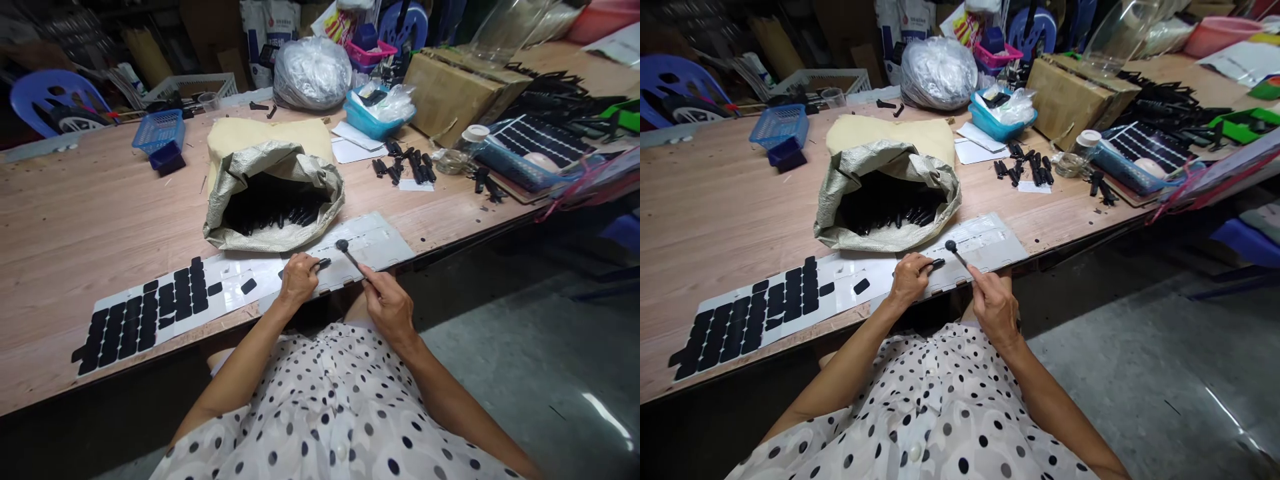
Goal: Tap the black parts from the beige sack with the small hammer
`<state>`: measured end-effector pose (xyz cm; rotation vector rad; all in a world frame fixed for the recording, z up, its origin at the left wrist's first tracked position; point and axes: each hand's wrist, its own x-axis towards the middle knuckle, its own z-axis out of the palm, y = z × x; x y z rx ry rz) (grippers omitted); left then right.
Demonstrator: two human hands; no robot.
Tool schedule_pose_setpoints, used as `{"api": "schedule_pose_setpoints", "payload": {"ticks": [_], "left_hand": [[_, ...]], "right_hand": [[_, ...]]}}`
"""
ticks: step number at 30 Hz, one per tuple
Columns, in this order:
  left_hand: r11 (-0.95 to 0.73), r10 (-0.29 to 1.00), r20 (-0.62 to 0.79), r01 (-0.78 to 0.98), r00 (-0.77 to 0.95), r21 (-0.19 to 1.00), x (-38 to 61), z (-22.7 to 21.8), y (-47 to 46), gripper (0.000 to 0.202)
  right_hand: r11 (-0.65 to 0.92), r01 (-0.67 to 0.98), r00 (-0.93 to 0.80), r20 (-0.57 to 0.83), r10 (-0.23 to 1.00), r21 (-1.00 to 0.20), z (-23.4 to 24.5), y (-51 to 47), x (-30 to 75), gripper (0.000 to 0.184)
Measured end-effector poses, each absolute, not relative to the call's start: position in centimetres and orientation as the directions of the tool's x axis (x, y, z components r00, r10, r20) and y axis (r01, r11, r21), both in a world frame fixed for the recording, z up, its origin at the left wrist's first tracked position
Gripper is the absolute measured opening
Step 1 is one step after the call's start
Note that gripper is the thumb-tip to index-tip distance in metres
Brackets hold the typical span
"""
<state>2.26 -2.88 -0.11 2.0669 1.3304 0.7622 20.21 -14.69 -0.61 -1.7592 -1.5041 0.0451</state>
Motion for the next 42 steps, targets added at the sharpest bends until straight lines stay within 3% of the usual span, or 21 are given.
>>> {"api": "schedule_pose_setpoints", "payload": {"ticks": [5,11,14,16,19,21,23,27,36,42], "left_hand": [[0.057,0.978,-0.118,0.318,0.175,0.946,1.6,0.5,-2.6,0.015],[0.336,0.923,-0.332,0.016,0.197,0.942,1.5,0.1,-3.0,0.025],[0.366,0.910,-0.353,-0.024,0.218,0.930,1.4,0.2,-3.1,0.026],[0.383,0.898,-0.365,-0.031,0.247,0.923,1.1,0.4,-3.1,0.026],[0.429,0.875,-0.399,-0.055,0.274,0.902,0.7,0.8,-3.1,0.029],[0.440,0.868,-0.405,-0.067,0.287,0.895,0.5,1.0,-3.1,0.028],[0.423,0.874,-0.386,-0.070,0.295,0.903,0.5,1.1,-3.2,0.026],[0.387,0.894,-0.356,-0.067,0.273,0.920,0.7,1.2,-3.4,0.024],[0.406,0.887,-0.384,-0.036,0.255,0.913,1.0,1.2,-3.5,0.027],[0.373,0.900,-0.348,-0.050,0.264,0.927,0.8,1.1,-3.6,0.038]], "right_hand": [[-0.150,0.892,0.379,0.522,0.764,-0.427,-1.6,-12.1,23.4,0.042],[-0.187,0.931,0.342,0.567,0.749,-0.315,-2.9,-10.1,25.2,0.041],[-0.168,0.903,0.374,0.530,0.761,-0.395,-2.0,-9.7,24.1,0.034],[-0.089,0.829,0.386,0.449,0.806,-0.552,-1.2,-9.2,22.7,0.032],[-0.015,0.494,0.299,0.154,0.942,-0.869,-0.4,-8.1,20.2,0.041],[-0.098,0.225,0.167,-0.061,0.984,-0.969,-0.2,-7.2,18.8,0.053],[-0.169,0.056,0.047,-0.166,0.985,-0.984,-0.2,-6.4,17.8,0.059],[-0.183,-0.066,-0.063,-0.179,0.982,-0.981,0.0,-5.7,17.8,0.046],[-0.211,-0.096,-0.060,-0.205,0.977,-0.973,0.6,-5.7,18.2,0.038],[-0.237,-0.071,-0.021,-0.236,0.971,-0.969,0.9,-5.4,17.6,0.046]]}}
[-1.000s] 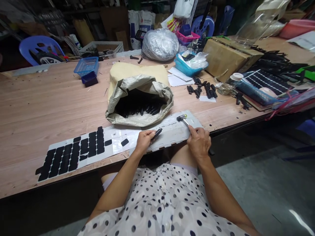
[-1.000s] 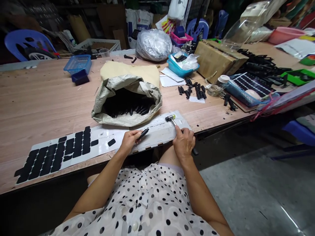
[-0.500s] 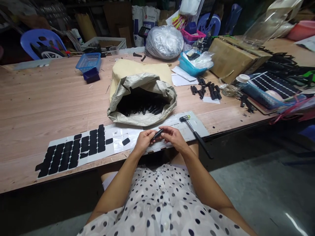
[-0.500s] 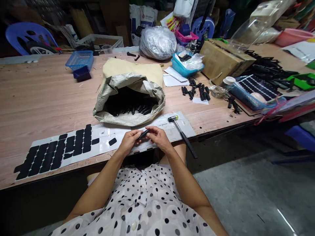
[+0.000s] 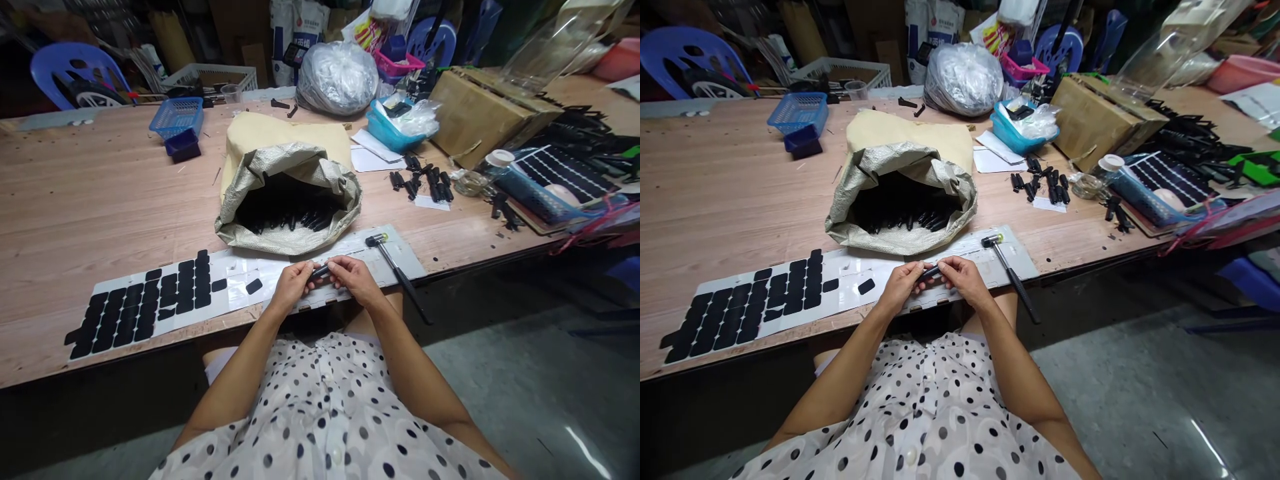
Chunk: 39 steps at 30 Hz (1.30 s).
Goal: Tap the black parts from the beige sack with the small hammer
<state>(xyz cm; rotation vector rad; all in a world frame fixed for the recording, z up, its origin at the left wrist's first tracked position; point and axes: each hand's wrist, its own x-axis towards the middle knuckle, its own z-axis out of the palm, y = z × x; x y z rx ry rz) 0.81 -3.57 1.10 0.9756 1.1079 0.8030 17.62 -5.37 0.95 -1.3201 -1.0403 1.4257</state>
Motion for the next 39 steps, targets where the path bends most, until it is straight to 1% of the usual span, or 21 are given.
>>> {"api": "schedule_pose_setpoints", "payload": {"ticks": [6,11,14,19,25,33,39], "left_hand": [[0.343,0.906,-0.312,-0.066,0.286,0.937,0.6,1.0,-3.7,0.038],[0.346,0.913,-0.315,-0.083,0.259,0.934,0.8,0.7,-3.7,0.039],[0.360,0.909,-0.326,-0.095,0.259,0.928,0.9,0.5,-3.6,0.039],[0.363,0.906,-0.324,-0.107,0.272,0.926,0.8,0.4,-3.5,0.040],[0.389,0.891,-0.345,-0.104,0.297,0.915,0.8,0.7,-3.5,0.039],[0.411,0.874,-0.365,-0.088,0.320,0.907,0.7,0.8,-3.5,0.039],[0.418,0.871,-0.377,-0.072,0.317,0.905,0.8,0.9,-3.6,0.043]], "right_hand": [[-0.237,-0.028,-0.005,-0.236,0.972,-0.971,1.3,-5.2,17.3,0.053],[-0.261,-0.116,0.034,-0.267,0.963,-0.958,0.6,-4.8,17.3,0.060],[-0.267,-0.143,0.029,-0.274,0.961,-0.953,0.4,-4.7,17.4,0.058],[-0.255,-0.125,0.026,-0.260,0.965,-0.959,0.3,-4.8,17.5,0.052],[-0.267,-0.112,0.028,-0.271,0.962,-0.957,0.6,-4.9,17.3,0.055],[-0.270,-0.034,0.030,-0.271,0.962,-0.962,0.5,-4.8,17.4,0.053],[-0.263,0.014,0.042,-0.262,0.964,-0.965,0.8,-4.9,17.0,0.055]]}}
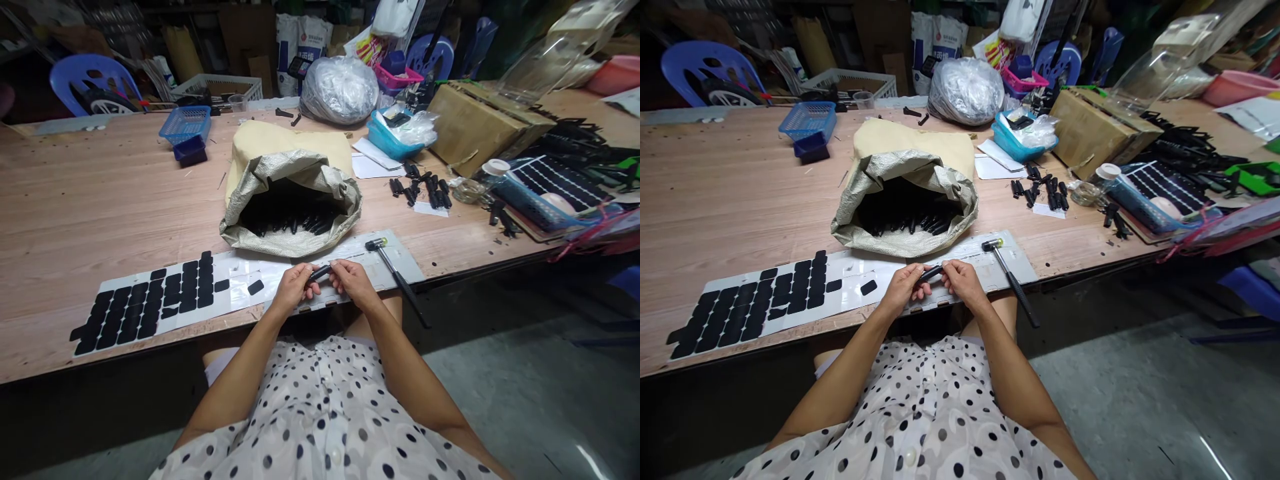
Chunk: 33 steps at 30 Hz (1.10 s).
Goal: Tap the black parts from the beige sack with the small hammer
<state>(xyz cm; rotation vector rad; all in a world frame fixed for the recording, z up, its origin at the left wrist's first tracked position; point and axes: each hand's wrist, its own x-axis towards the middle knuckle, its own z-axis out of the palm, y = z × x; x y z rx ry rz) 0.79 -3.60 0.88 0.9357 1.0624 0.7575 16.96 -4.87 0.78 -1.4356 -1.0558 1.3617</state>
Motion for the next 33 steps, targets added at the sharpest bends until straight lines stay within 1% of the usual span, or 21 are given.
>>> {"api": "schedule_pose_setpoints", "payload": {"ticks": [5,10,17,22,24,26,28,30,31,33], "left_hand": [[0.410,0.878,-0.371,-0.075,0.301,0.909,0.8,1.3,-3.8,0.050],[0.400,0.885,-0.355,-0.104,0.301,0.910,0.7,1.3,-3.8,0.050],[0.408,0.885,-0.356,-0.131,0.300,0.903,0.8,0.9,-3.7,0.051],[0.359,0.891,-0.310,-0.097,0.330,0.928,0.6,1.3,-4.0,0.044],[0.317,0.886,-0.269,-0.069,0.378,0.946,0.2,1.7,-5.1,0.042],[0.304,0.831,-0.255,-0.020,0.494,0.953,-0.4,1.8,-7.0,0.042],[0.339,0.725,-0.307,0.069,0.617,0.938,-1.0,1.1,-9.1,0.042],[0.397,0.649,-0.411,0.176,0.640,0.901,-1.5,-0.6,-10.8,0.040],[0.422,0.644,-0.470,0.231,0.604,0.876,-1.7,-1.8,-11.3,0.040],[0.465,0.682,-0.584,0.357,0.440,0.811,-2.1,-4.4,-11.8,0.037]], "right_hand": [[-0.264,0.087,0.060,-0.259,0.964,-0.961,0.7,-5.0,16.5,0.056],[-0.234,0.135,0.082,-0.224,0.971,-0.963,0.4,-5.0,16.3,0.058],[-0.256,0.128,0.086,-0.246,0.965,-0.958,0.6,-5.0,16.2,0.061],[-0.224,0.127,0.090,-0.213,0.973,-0.966,0.3,-5.2,16.4,0.064],[-0.214,0.115,0.089,-0.205,0.975,-0.970,0.2,-5.4,16.7,0.065],[-0.221,0.071,0.101,-0.213,0.972,-0.973,0.2,-5.6,17.1,0.067],[-0.231,0.016,0.114,-0.228,0.967,-0.973,0.3,-5.7,17.5,0.067],[-0.234,-0.013,0.109,-0.234,0.966,-0.972,0.4,-5.7,17.7,0.066],[-0.233,-0.014,0.100,-0.233,0.967,-0.972,0.5,-5.7,17.7,0.065],[-0.231,-0.005,0.086,-0.231,0.969,-0.973,0.6,-5.7,17.7,0.064]]}}
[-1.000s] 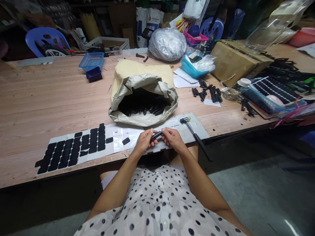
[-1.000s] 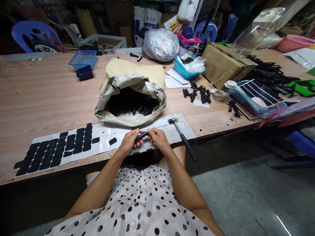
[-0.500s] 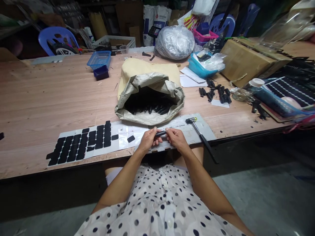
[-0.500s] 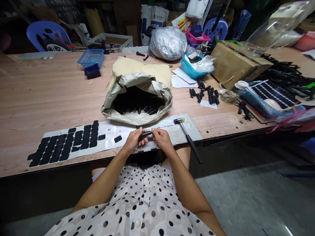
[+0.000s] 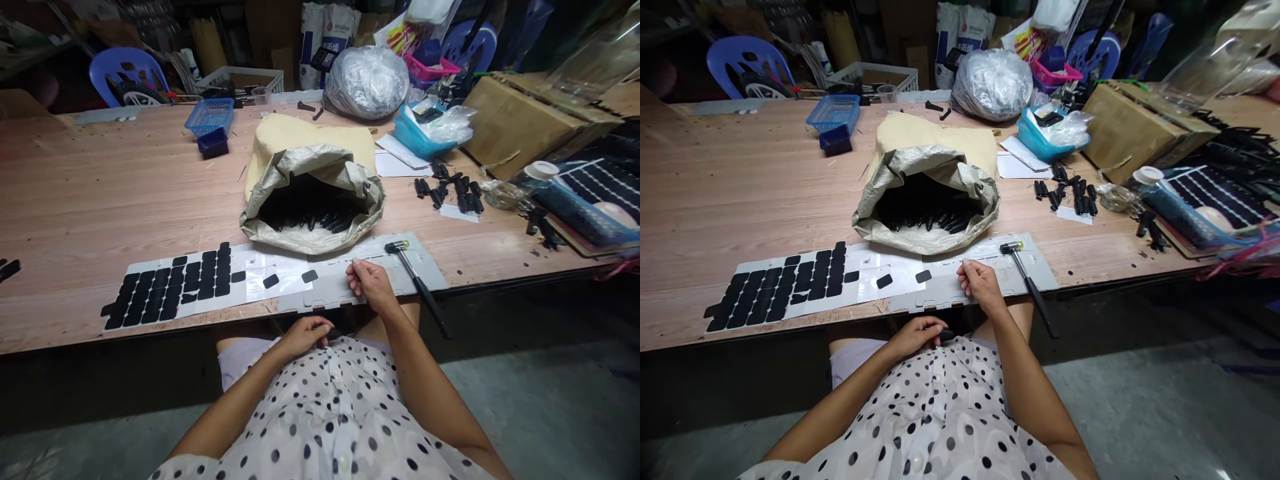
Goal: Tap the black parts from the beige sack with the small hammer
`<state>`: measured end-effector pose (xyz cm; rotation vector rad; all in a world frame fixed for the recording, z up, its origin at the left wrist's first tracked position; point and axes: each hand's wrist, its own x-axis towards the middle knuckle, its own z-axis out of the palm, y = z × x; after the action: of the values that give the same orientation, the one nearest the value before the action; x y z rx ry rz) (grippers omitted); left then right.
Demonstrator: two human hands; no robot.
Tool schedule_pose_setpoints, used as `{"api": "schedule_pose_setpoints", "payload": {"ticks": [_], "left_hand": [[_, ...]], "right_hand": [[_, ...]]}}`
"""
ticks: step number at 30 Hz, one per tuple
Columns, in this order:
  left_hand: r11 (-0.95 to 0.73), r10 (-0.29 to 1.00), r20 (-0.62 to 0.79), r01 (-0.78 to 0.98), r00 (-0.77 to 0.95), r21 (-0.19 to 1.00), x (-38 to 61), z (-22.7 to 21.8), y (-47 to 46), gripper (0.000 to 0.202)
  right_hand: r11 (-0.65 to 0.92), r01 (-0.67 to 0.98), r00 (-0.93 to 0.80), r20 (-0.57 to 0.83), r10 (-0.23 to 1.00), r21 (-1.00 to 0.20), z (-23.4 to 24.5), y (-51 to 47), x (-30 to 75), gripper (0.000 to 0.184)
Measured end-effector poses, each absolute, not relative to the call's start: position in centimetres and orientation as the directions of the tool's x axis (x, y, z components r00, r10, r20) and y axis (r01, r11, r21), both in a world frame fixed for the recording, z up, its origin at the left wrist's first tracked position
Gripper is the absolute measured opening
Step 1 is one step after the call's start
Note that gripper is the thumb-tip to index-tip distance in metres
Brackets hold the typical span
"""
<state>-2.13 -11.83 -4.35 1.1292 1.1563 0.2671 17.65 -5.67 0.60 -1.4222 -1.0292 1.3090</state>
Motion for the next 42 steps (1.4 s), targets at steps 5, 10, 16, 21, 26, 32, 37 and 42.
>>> {"api": "schedule_pose_setpoints", "payload": {"ticks": [5,10,16,21,26,32,37,42], "left_hand": [[0.364,0.786,-0.599,0.669,0.151,0.647,-3.0,-7.2,-11.7,0.037],[0.039,0.716,-0.360,0.480,0.598,0.876,-2.4,-2.2,-10.8,0.025],[-0.105,0.960,-0.008,0.386,0.281,0.917,-0.6,3.1,-1.5,0.022],[-0.076,0.994,0.114,0.774,0.005,0.629,1.4,2.7,5.7,0.013],[0.072,0.997,0.003,0.915,-0.080,0.397,2.8,2.6,7.5,0.021],[-0.055,0.984,0.174,0.876,-0.034,0.478,-0.1,2.6,4.8,0.020],[-0.370,0.929,0.250,0.737,0.274,0.566,-1.0,0.3,-0.5,0.014],[-0.377,0.924,0.202,0.697,0.324,0.610,0.0,-0.9,-2.1,0.014]], "right_hand": [[-0.226,0.019,0.088,-0.223,0.971,-0.974,0.6,-5.7,17.5,0.064],[-0.203,0.038,0.086,-0.200,0.976,-0.978,0.3,-5.9,17.3,0.063],[0.014,0.364,0.234,0.105,0.966,-0.931,0.2,-7.0,20.0,0.047],[-0.132,0.809,0.426,0.416,0.803,-0.573,-1.2,-7.6,26.1,0.028],[-0.228,0.893,0.381,0.383,0.841,-0.387,-3.4,-7.6,28.6,0.026],[-0.182,0.877,0.388,0.432,0.814,-0.446,-4.6,-7.3,28.2,0.021],[-0.215,0.846,0.448,0.430,0.784,-0.489,-4.3,-7.3,27.9,0.017],[-0.110,0.795,0.427,0.421,0.800,-0.597,-2.7,-9.0,26.3,0.019]]}}
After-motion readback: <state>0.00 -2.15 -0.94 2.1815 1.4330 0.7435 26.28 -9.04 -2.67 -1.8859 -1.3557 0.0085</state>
